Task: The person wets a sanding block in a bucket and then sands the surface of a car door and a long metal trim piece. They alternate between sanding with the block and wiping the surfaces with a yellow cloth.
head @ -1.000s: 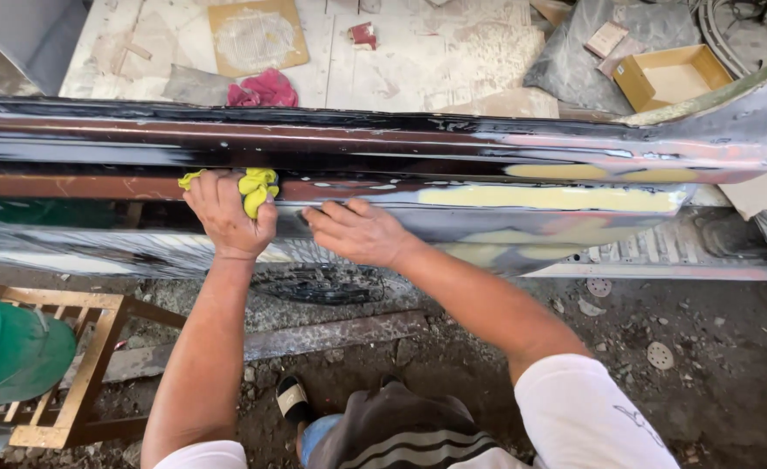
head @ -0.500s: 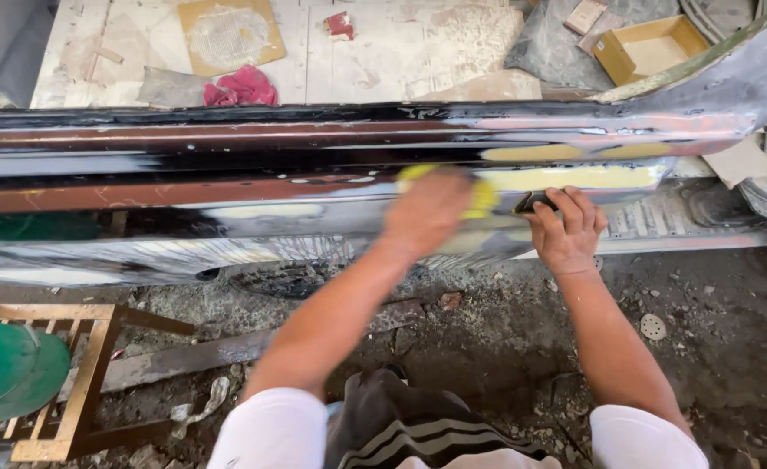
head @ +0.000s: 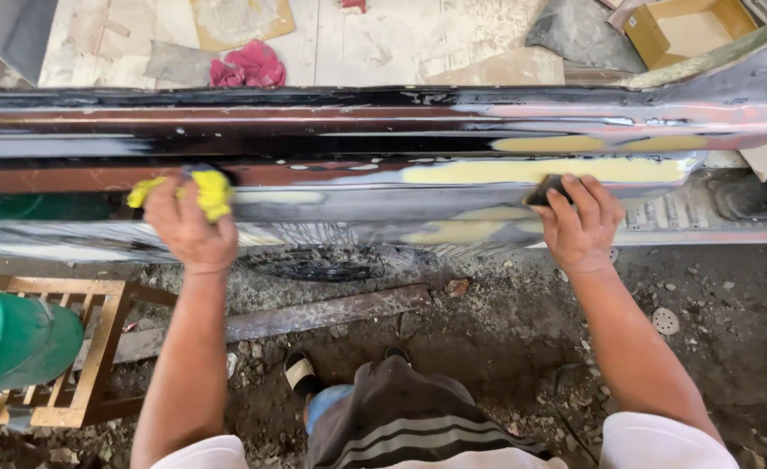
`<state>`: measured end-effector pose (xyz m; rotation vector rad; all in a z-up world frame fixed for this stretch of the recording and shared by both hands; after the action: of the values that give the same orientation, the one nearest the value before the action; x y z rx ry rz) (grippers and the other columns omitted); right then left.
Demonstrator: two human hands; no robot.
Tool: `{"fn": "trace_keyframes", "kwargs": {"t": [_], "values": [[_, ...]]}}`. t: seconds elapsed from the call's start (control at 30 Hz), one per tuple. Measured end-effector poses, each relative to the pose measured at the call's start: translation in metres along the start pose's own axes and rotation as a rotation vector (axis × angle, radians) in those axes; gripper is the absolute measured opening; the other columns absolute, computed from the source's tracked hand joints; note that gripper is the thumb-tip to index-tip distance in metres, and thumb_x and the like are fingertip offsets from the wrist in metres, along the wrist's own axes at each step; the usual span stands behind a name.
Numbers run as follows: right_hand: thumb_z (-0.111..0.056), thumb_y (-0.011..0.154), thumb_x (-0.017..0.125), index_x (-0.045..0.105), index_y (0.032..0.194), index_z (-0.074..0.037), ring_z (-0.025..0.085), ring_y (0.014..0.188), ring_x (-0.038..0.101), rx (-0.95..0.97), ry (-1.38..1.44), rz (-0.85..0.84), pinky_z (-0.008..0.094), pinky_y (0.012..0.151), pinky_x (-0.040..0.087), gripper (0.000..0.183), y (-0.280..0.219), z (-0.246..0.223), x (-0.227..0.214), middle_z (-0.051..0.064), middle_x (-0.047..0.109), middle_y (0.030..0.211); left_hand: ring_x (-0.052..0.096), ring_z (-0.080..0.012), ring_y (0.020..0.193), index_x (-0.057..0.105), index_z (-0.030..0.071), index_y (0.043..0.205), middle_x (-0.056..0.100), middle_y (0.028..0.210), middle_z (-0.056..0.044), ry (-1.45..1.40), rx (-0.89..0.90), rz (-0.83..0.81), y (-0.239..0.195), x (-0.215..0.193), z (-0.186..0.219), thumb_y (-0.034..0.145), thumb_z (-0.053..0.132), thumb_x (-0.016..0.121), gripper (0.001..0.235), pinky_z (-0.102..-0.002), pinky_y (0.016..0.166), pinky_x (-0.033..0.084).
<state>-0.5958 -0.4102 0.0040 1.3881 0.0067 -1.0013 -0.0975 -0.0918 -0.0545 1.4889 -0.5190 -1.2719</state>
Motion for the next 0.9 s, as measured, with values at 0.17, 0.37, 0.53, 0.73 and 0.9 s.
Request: {"fn": "trace_keyframes", "kwargs": {"t": [0.17,0.37,0.53,0.73,0.9], "values": [[-0.039,0.097,0.075,0.068,0.122,-0.016,0.028,0.117,0.064,-0.106,0.285,-0.254,0.044,0.096,0.052,0.035,0.081,-0.110,0.051,0.008,0.066,0.131,0.053,-0.0360,0.117,0.064,0.005,0.123,0.058,0.125,-0.018,-0.065,-0.022,0.003,0.055,-0.034,0.074,0.098,0.031,0.073,0.038,-0.049,0.098,0.040],[-0.036,0.102,0.073,0.063,0.130,-0.013,0.031,0.121,0.064,-0.231,0.374,-0.071,0.044,0.094,0.057,0.038,0.117,-0.167,0.042,0.014,0.064,0.138,0.052,-0.0361,0.107,0.065,0.006,0.117,0.058,0.116,-0.015,-0.136,0.100,-0.052,0.071,-0.027,0.121,0.089,0.036,0.076,0.042,-0.051,0.093,0.039],[-0.026,0.085,0.090,0.070,0.124,-0.020,0.030,0.104,0.072,-0.120,0.254,0.037,0.044,0.084,0.058,0.044,0.061,-0.041,-0.012,0.009,0.072,0.119,0.051,-0.0365,0.106,0.065,0.007,0.117,0.058,0.117,-0.015,-0.171,0.096,-0.059,0.062,-0.015,0.116,0.088,0.038,0.077,0.044,-0.051,0.093,0.038],[-0.014,0.089,0.088,0.072,0.109,-0.009,0.037,0.118,0.061,0.107,0.015,0.083,0.048,0.098,0.051,0.027,0.028,-0.010,-0.010,0.013,0.067,0.128,0.049,-0.0366,0.106,0.064,0.009,0.116,0.057,0.115,-0.014,-0.196,0.063,-0.009,0.061,-0.007,0.114,0.083,0.039,0.076,0.046,-0.052,0.094,0.037],[-0.014,0.090,0.075,0.077,0.105,-0.018,0.026,0.110,0.069,-0.158,0.290,0.007,0.041,0.094,0.059,0.015,0.097,-0.111,0.019,0.004,0.075,0.114,0.050,-0.0365,0.107,0.063,0.010,0.118,0.056,0.116,-0.013,-0.180,0.041,-0.028,0.059,-0.008,0.117,0.085,0.039,0.076,0.046,-0.052,0.092,0.036]]}}
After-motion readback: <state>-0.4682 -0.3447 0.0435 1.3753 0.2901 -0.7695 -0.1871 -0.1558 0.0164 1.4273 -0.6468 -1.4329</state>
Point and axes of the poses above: each hand's wrist, its own y-axis towards the middle knuckle, its own x-axis out of the palm, z = x × y, the point moved 3 cm from there along y, towards the middle knuckle
